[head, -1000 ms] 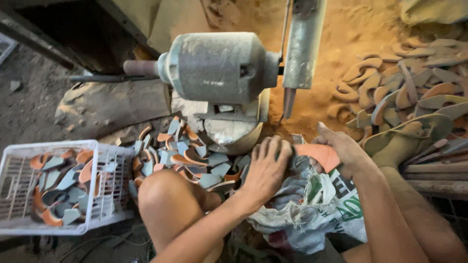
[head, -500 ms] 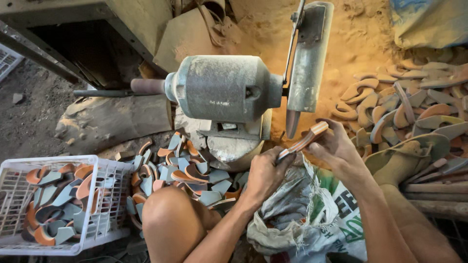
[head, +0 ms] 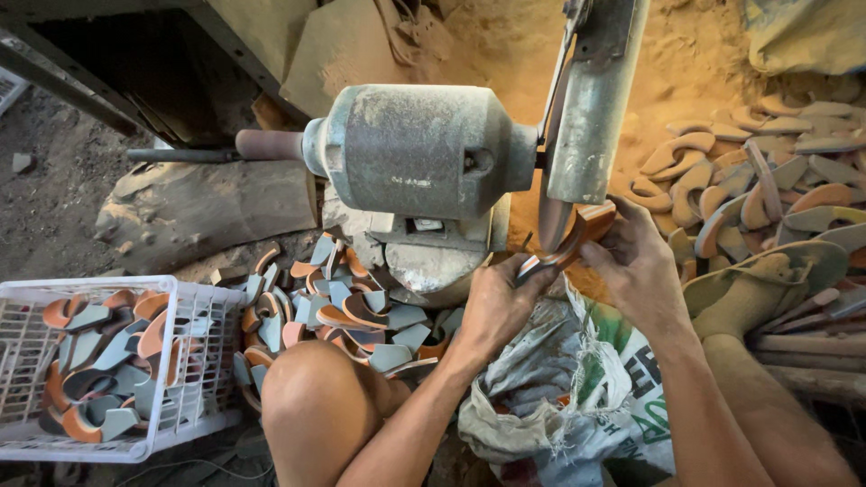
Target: The person sits on the floor and repeatedly presses the edges of orange and grey sandal soles against a rotating grinding wheel to smooth them. Finished pieces are placed into a white plastic crate to the left.
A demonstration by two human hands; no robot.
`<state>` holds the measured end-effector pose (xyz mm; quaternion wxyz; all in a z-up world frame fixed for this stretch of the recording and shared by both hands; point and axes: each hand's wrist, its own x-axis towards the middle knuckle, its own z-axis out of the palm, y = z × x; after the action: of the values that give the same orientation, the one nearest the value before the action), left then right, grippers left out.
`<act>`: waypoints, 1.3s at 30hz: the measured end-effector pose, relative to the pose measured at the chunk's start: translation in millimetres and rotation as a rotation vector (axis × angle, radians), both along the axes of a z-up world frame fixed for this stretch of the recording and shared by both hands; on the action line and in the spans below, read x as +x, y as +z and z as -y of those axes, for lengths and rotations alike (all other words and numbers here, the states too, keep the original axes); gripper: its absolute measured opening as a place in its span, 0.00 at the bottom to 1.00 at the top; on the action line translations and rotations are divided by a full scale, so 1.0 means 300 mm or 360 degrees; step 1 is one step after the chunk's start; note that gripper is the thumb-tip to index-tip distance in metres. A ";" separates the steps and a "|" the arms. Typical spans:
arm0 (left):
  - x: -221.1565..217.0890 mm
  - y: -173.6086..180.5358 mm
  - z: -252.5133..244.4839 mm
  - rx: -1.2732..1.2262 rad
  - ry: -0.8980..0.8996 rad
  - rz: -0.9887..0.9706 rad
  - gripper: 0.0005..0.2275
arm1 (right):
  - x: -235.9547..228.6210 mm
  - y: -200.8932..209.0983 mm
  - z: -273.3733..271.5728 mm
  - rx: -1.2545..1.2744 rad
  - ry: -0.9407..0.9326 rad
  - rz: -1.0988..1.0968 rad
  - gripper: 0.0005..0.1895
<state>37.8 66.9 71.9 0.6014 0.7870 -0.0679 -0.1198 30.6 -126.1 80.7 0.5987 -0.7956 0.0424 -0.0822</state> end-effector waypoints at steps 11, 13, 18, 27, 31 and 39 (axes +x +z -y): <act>0.003 0.016 0.004 0.0024 0.0045 -0.0069 0.12 | 0.008 0.032 -0.021 0.0068 -0.0006 -0.0023 0.30; 0.005 0.033 -0.001 0.0055 0.0051 -0.0021 0.12 | 0.012 0.032 -0.025 0.0075 -0.0011 -0.0025 0.29; -0.002 0.069 -0.011 0.0130 0.0037 -0.0070 0.13 | 0.010 0.018 -0.027 0.0079 -0.0017 -0.0027 0.29; -0.017 0.059 -0.027 0.0200 0.0073 0.0024 0.14 | 0.013 -0.023 -0.027 0.0066 0.0050 -0.0006 0.30; -0.024 0.046 -0.036 0.0208 0.0099 0.0168 0.12 | 0.014 -0.035 -0.037 0.0202 0.0010 -0.0131 0.29; -0.037 0.076 -0.053 0.0311 0.0075 -0.0046 0.12 | -0.008 -0.044 -0.053 -0.0019 0.0017 -0.0137 0.27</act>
<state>26.7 82.9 94.6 0.5252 0.8415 -0.0287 -0.1231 28.1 -110.1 67.4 0.5920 -0.8022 0.0634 -0.0449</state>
